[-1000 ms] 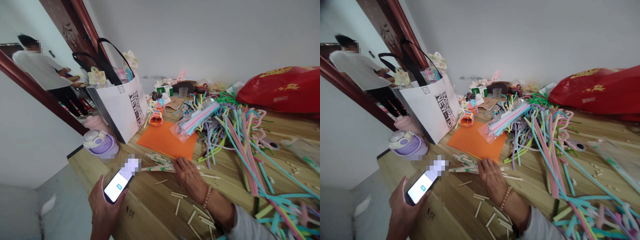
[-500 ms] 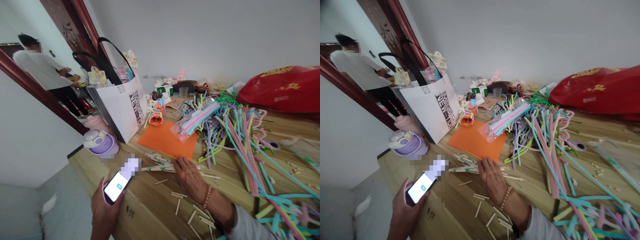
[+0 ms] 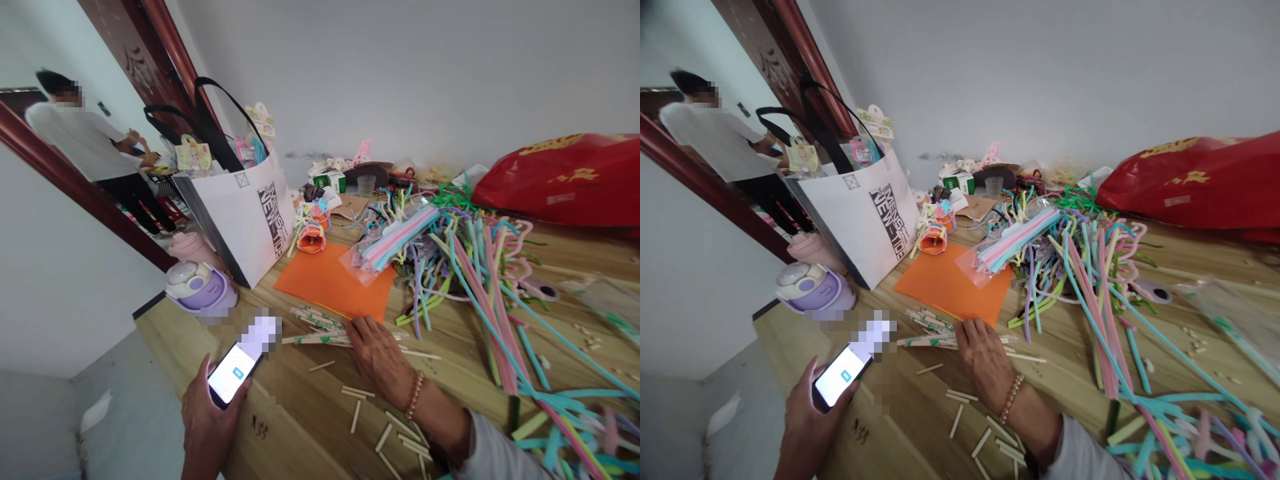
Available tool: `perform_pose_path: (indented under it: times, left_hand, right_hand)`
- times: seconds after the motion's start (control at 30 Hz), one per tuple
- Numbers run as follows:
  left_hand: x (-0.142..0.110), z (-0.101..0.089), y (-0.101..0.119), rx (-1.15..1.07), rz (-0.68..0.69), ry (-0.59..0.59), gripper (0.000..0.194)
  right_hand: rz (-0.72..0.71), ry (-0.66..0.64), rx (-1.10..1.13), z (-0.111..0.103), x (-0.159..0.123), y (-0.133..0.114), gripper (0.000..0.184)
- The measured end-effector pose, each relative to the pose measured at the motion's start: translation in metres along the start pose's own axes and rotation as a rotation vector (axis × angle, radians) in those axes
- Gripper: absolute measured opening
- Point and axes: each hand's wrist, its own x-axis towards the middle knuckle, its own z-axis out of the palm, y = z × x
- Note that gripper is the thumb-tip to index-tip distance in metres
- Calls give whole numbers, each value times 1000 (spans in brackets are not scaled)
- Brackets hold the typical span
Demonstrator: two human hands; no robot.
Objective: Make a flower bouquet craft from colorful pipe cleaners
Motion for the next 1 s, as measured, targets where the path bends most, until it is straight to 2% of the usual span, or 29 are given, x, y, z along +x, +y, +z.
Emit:
perform_pose_path:
  times: [0.17,0.27,0.37,0.47,0.53,0.6,0.7,0.8,0.87,1.0]
  left_hand:
    - [2,-5,7,23,58,-5,85]
    - [-2,-8,21,-20,97,64,80]
    - [-8,-6,40,-112,276,83,62]
    - [-17,2,68,-158,501,-79,42]
    - [-22,8,92,-158,700,-248,37]
    - [-26,13,118,-119,820,-408,42]
    - [-26,23,149,-81,960,-488,56]
    - [-18,35,164,-46,1029,-573,71]
    - [-11,43,165,-56,1038,-576,75]
    - [4,49,162,-116,1036,-606,80]
  right_hand:
    - [1,-3,-3,1,0,0,36]
    - [-1,-5,0,0,0,0,37]
    - [-3,-12,2,-2,0,0,37]
    - [3,-32,3,-4,1,0,35]
    - [8,-45,8,-6,1,-1,34]
    - [13,-50,13,-5,1,-1,32]
    - [-2,-33,11,-1,0,0,24]
    - [-21,9,-4,3,-1,1,26]
    - [-14,26,-8,3,-1,2,31]
    - [8,-12,42,0,2,1,28]
